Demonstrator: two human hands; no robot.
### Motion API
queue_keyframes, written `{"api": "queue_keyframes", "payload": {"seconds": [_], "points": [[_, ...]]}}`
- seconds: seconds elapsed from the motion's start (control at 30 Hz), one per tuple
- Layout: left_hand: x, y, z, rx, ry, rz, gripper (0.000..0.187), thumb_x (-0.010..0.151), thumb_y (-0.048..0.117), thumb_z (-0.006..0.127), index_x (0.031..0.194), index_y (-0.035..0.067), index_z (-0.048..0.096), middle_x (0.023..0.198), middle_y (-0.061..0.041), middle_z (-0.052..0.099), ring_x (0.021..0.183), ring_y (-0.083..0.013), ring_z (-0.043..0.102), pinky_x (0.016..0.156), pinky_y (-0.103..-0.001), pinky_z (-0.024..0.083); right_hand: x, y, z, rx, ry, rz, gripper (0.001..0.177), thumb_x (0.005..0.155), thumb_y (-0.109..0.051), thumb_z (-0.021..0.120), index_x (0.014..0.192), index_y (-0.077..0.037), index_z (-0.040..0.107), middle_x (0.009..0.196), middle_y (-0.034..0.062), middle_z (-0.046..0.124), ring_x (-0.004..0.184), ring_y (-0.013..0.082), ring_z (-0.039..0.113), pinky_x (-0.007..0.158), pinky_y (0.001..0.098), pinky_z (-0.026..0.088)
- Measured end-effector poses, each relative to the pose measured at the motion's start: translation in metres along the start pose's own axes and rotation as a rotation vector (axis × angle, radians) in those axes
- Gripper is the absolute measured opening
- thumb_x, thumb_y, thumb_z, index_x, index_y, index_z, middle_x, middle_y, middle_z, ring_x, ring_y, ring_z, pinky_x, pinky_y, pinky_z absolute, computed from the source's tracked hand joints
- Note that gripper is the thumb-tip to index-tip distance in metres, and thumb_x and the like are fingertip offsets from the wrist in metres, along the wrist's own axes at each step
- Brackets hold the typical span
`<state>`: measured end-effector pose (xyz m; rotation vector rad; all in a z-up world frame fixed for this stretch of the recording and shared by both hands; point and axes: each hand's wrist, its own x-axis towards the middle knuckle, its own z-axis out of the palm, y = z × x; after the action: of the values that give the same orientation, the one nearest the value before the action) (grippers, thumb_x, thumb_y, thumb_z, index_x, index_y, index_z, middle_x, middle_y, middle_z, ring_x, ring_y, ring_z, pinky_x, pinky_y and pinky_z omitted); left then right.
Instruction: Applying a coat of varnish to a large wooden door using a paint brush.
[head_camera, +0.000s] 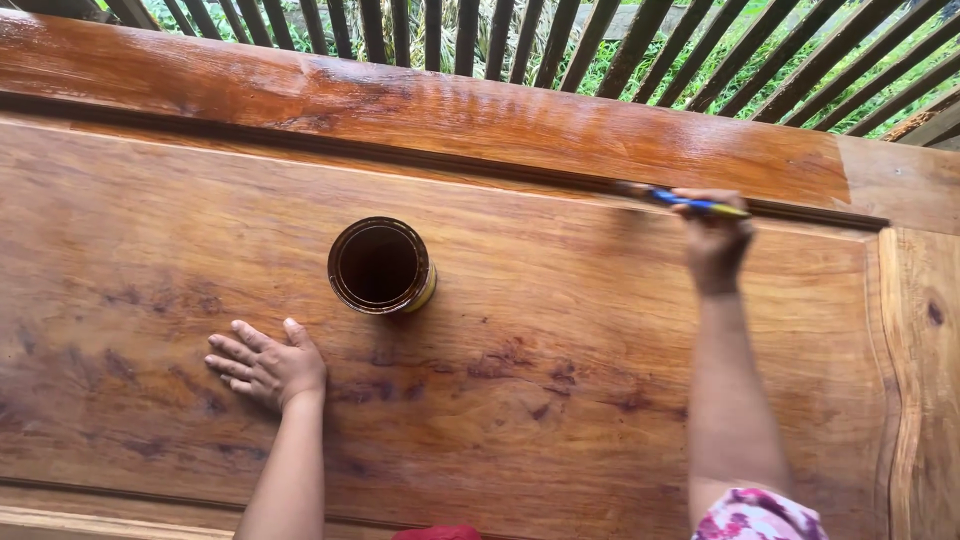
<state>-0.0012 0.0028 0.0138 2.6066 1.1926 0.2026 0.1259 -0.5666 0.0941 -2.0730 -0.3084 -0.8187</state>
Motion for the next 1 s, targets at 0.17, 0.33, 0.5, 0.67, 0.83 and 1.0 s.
{"api": "queue_keyframes", "payload": {"seconds": [0.17,0.33,0.5,0.67,0.83,1.0], "points": [[0.0,0.002,-0.003,0.003,-0.011,-0.01,0.087,0.101,0.055,0.045,0.167,0.006,0.016,0.173,-0.022,-0.001,0.158,-0.0451,-0.005,0.123,-0.065,0.013,-0.007,-0.009,0.038,0.265,-0.048,0.07,0.018,0.1,0.009,0.069,0.11,-0.004,0.061,0.111,0.0125,0.074,0.105,0.0209,0.075,0.088,0.0314,0.066],[-0.001,0.004,-0.005,-0.001,-0.022,-0.018,0.087,0.101,0.055,0.045,0.167,0.007,0.016,0.174,-0.022,-0.002,0.158,-0.0453,-0.004,0.123,-0.065,0.013,-0.008,0.036,-0.054,-0.212,-0.063,0.068,0.016,0.105,0.004,0.075,0.113,-0.004,0.063,0.109,0.0112,0.075,0.1,0.0198,0.076,0.087,0.0315,0.065],[-0.002,0.001,0.0,0.011,-0.004,-0.007,0.087,0.102,0.054,0.047,0.168,0.006,0.018,0.174,-0.023,-0.001,0.159,-0.046,-0.004,0.124,-0.066,0.014,0.01,0.052,-0.134,-0.568,-0.128,0.161,0.01,0.107,-0.003,0.077,0.106,-0.003,0.067,0.102,0.0104,0.075,0.096,0.0213,0.075,0.084,0.0335,0.062],[-0.001,0.0,0.0,0.004,0.004,0.001,0.087,0.102,0.054,0.047,0.167,0.005,0.018,0.173,-0.024,-0.001,0.158,-0.0468,-0.004,0.123,-0.067,0.014,0.041,0.04,-0.058,-0.385,-0.223,0.229,0.007,0.105,-0.006,0.078,0.107,-0.006,0.071,0.104,0.0115,0.076,0.095,0.0218,0.074,0.085,0.0365,0.061],[-0.002,0.002,-0.003,-0.011,0.005,0.0,0.087,0.101,0.055,0.047,0.167,0.005,0.019,0.173,-0.023,0.0,0.158,-0.0468,-0.003,0.123,-0.066,0.014,0.077,-0.026,0.099,0.112,-0.415,0.294,0.017,0.094,0.003,0.071,0.109,-0.002,0.065,0.104,0.0137,0.074,0.099,0.0225,0.075,0.095,0.0352,0.064],[-0.001,0.001,-0.003,0.004,0.014,0.006,0.087,0.101,0.055,0.048,0.167,0.005,0.02,0.173,-0.023,0.001,0.158,-0.0473,-0.002,0.123,-0.066,0.014,0.095,-0.061,0.177,0.182,-0.453,0.235,0.018,0.094,0.006,0.067,0.108,-0.004,0.062,0.101,0.0117,0.075,0.097,0.02,0.076,0.095,0.0316,0.065]]}}
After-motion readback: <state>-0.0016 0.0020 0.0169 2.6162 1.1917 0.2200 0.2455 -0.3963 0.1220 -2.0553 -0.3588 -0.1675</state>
